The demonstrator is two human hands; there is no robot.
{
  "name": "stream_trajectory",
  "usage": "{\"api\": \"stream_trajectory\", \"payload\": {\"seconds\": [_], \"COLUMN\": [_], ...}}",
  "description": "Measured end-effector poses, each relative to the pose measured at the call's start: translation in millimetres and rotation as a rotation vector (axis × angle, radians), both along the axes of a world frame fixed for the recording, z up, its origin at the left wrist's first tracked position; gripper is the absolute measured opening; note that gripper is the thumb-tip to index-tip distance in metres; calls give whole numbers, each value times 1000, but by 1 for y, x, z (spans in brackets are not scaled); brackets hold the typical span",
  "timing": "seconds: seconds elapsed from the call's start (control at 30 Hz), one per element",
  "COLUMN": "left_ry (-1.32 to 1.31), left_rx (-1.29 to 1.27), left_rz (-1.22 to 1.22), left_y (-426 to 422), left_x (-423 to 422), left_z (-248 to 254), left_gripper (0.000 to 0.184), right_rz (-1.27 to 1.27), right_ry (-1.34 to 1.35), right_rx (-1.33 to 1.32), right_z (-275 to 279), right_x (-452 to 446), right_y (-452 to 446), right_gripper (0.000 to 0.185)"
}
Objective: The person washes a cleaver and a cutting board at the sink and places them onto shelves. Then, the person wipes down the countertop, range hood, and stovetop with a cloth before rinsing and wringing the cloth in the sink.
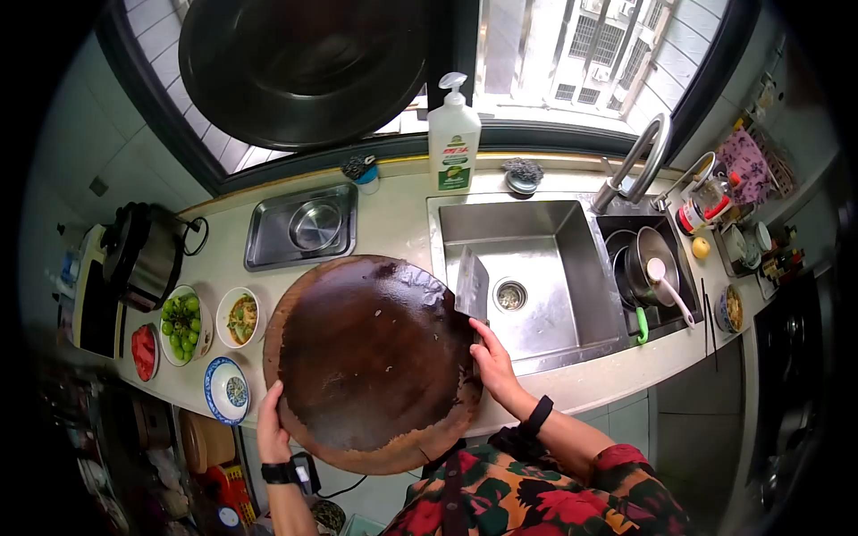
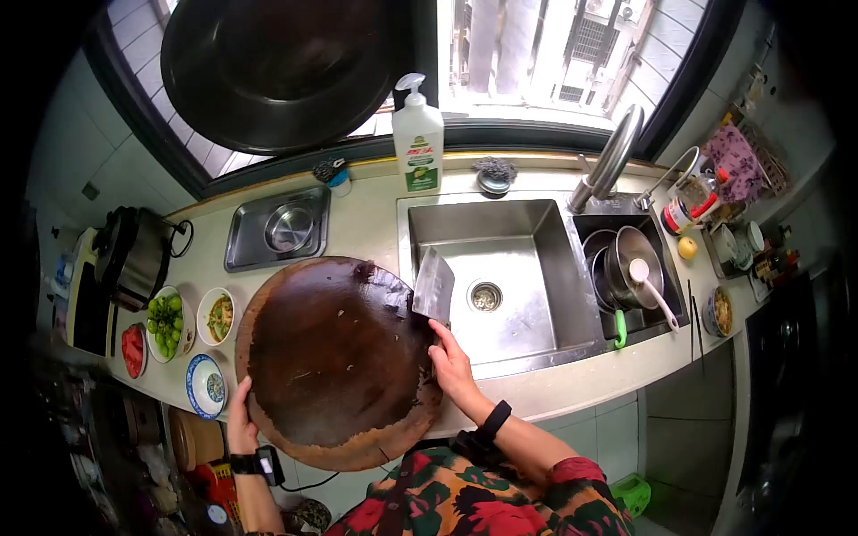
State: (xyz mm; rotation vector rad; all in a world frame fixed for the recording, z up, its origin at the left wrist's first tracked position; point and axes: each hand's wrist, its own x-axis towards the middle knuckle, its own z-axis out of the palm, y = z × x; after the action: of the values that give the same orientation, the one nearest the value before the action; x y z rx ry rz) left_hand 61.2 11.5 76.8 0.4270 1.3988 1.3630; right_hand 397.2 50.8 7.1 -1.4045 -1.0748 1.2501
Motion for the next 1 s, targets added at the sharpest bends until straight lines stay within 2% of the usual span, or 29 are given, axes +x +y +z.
{"api": "stream_trajectory", "payload": {"seconds": [0.07,0.1,0.17,0.2,0.37,0.43,0.5,0.57,0.6,0.7,0.73,0.77,0.8,0.83,0.87,0.9,0.97,1.0], "left_ry": [77,102,-6,-21,65,45,-2,-29,-31,-67,-59,-57,-49,-148,-170,-124,-167,-203], "left_rx": [8,-11,154,146,196,223,192,136,103,-25,-22,-24,30,-61,-53,-22,-29,-126], "left_rz": [-34,-59,-102,-65,-78,-120,-90,-88,-107,-110,-85,-47,-83,-163,-152,-134,-169,-173], "left_y": [-1,-5,-4,-6,13,28,48,66,78,99,92,90,87,104,111,117,119,111], "left_x": [19,23,53,74,164,197,228,253,259,262,283,291,297,274,300,301,302,299], "left_z": [28,36,63,76,97,84,75,65,55,12,20,10,0,-36,-21,-37,-48,-54], "left_gripper": [38,47,52,56,53,51,48,44,41,41,35,26,20,20,21,23,31,31], "right_rz": [-46,-38,-77,-85,-90,-67,-36,-14,13,36,59,104,103,103,93,114,126,142], "right_ry": [215,210,336,369,266,185,-26,-67,-143,-10,-33,-110,-335,-329,-395,-368,-292,-269], "right_rx": [-29,-38,-103,-120,-64,-114,-83,-77,-156,-188,-269,-158,-116,-134,-145,-246,-265,-334], "right_z": [-1,-2,-10,-15,-32,-28,-30,-25,10,-20,-8,-7,-21,-34,-26,-7,-21,-9], "right_x": [11,20,32,42,110,150,178,199,207,223,228,231,229,227,226,231,228,236], "right_y": [9,6,13,13,34,50,66,74,74,77,71,66,68,77,86,93,95,79], "right_gripper": [45,45,45,45,44,45,45,46,45,45,45,43,41,40,41,42,44,46]}}
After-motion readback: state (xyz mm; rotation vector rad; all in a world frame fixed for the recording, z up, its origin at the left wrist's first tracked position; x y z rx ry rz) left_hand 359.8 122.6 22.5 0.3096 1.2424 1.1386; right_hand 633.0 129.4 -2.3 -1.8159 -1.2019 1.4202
